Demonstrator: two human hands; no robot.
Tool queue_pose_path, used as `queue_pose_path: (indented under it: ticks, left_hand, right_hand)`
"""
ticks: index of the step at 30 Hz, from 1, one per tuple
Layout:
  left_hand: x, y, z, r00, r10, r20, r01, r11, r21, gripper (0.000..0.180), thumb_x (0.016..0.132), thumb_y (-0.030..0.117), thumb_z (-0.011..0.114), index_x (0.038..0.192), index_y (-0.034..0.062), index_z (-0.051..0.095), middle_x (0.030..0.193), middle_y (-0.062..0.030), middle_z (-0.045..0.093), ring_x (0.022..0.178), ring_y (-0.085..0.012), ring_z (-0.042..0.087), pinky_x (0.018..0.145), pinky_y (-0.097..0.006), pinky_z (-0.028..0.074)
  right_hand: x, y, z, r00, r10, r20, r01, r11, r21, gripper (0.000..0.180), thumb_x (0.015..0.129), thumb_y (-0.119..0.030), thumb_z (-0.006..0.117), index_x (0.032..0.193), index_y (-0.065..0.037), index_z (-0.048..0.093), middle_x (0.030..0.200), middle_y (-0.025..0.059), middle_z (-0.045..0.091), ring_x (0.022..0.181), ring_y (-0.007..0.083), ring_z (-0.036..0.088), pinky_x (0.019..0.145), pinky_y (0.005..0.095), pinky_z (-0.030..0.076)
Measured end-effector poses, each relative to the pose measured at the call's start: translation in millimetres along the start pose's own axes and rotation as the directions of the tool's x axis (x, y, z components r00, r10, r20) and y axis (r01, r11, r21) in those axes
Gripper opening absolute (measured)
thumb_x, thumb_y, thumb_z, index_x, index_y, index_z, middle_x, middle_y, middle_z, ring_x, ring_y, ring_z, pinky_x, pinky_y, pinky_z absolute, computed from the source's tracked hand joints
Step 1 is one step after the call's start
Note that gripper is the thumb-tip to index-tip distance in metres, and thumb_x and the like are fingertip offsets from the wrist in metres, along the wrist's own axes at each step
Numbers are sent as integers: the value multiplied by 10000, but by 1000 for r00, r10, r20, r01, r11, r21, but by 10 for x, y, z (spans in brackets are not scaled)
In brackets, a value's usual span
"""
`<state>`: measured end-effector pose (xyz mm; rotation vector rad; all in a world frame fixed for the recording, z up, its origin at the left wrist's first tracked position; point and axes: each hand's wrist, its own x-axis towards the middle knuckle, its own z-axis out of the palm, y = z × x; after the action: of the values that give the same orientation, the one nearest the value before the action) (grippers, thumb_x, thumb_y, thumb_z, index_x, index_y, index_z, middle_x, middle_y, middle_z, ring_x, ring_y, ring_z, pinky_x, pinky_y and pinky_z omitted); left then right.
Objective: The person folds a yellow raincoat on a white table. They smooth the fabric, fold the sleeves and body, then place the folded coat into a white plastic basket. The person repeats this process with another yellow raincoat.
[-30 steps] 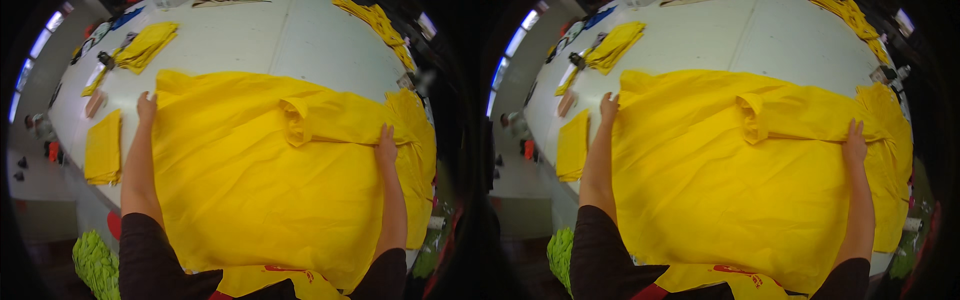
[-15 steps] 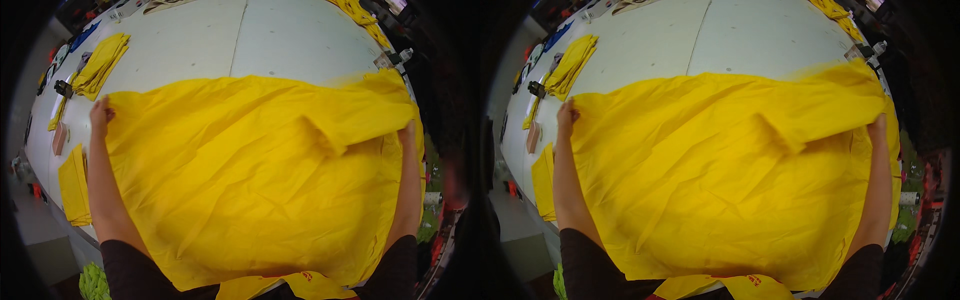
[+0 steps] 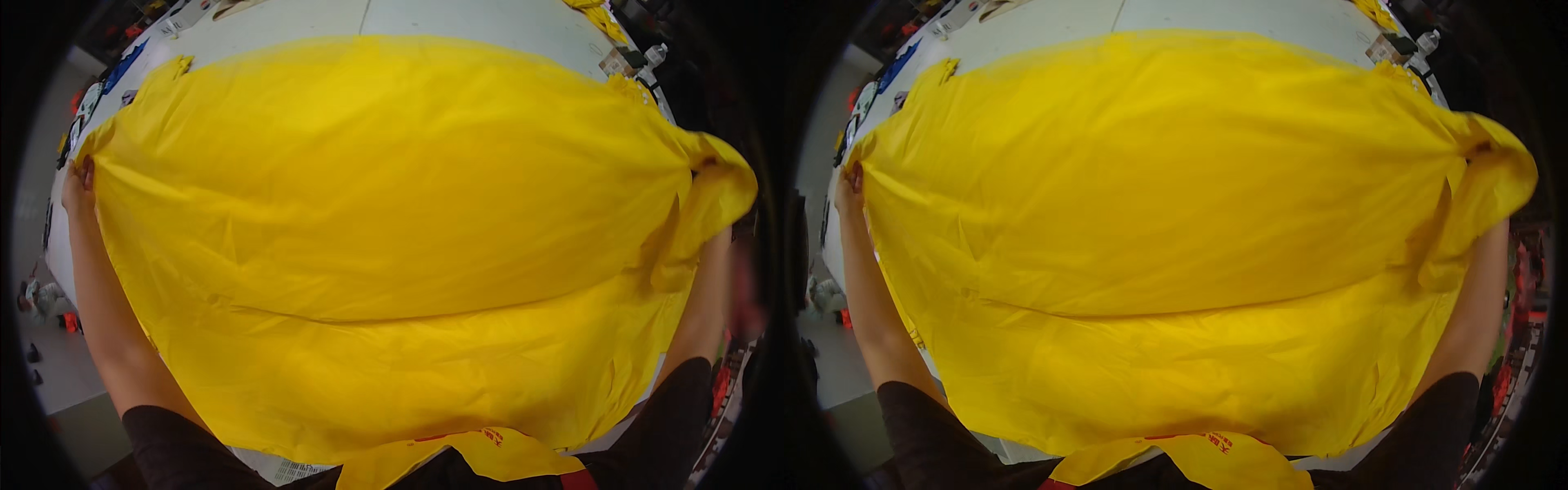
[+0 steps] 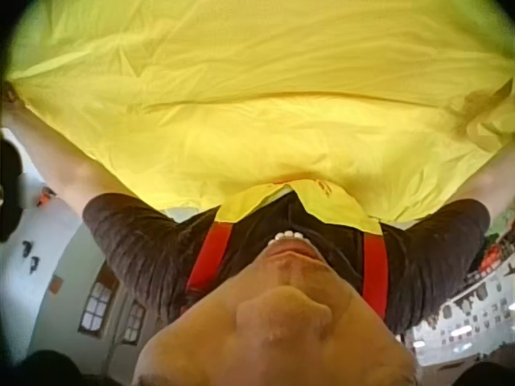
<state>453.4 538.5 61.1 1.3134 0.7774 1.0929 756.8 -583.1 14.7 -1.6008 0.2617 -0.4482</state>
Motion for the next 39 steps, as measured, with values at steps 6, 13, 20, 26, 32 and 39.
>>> queue_pose_path:
  ticks: [6,13,20,26,32,39]
  left_hand:
    - [-113,-771,306,995,49,83,-48,999,-11,382,948,196,426,1242,-46,392,1202,-171,505,1094,-262,539,879,-316,497]
    - [-2032,-1386,725,802,193,565,-515,703,491,390,909,226,514,1212,-19,496,1248,-121,517,1145,-223,480,972,-312,354]
    - [-4313,-1497,750,592,-34,805,-774,254,580,557,851,244,556,1337,50,367,1409,-142,329,1322,-318,260,1059,-461,200]
    - [-4276,-1689,803,608,-70,791,-777,152,611,622,848,368,527,1365,81,334,1437,-138,280,1338,-300,225,1065,-499,143]
    - [-4276,-1714,829,589,-82,804,-791,147,594,625,858,393,507,1370,83,326,1443,-134,270,1340,-301,219,1068,-489,143]
    - [-4274,-1741,774,646,-94,758,-752,94,653,649,865,419,494,1395,105,288,1460,-128,235,1352,-299,191,1067,-499,133]
  right_hand:
    - [277,51,1295,991,137,-4,-127,931,342,394,925,-242,433,1276,-65,445,1255,84,501,1101,221,518,820,312,463]
    - [190,690,1053,523,-684,508,722,38,-691,493,831,-126,528,1302,-35,414,1245,137,510,1054,256,529,847,337,434]
    - [-2002,1047,898,760,-350,548,641,265,-720,719,757,-341,666,1292,29,359,1316,262,380,1219,384,371,1008,414,316]
    - [-1720,750,1161,769,335,545,536,129,-834,440,773,-271,593,1110,0,510,976,205,613,889,315,602,748,409,474]
    - [-781,7,1663,492,-403,772,-136,840,525,315,901,-297,471,1135,-91,514,1150,70,543,1066,219,510,940,391,386]
    - [-1228,942,638,903,-73,424,420,363,-832,674,861,-508,466,1386,-118,304,1444,169,248,1332,340,223,1047,488,226]
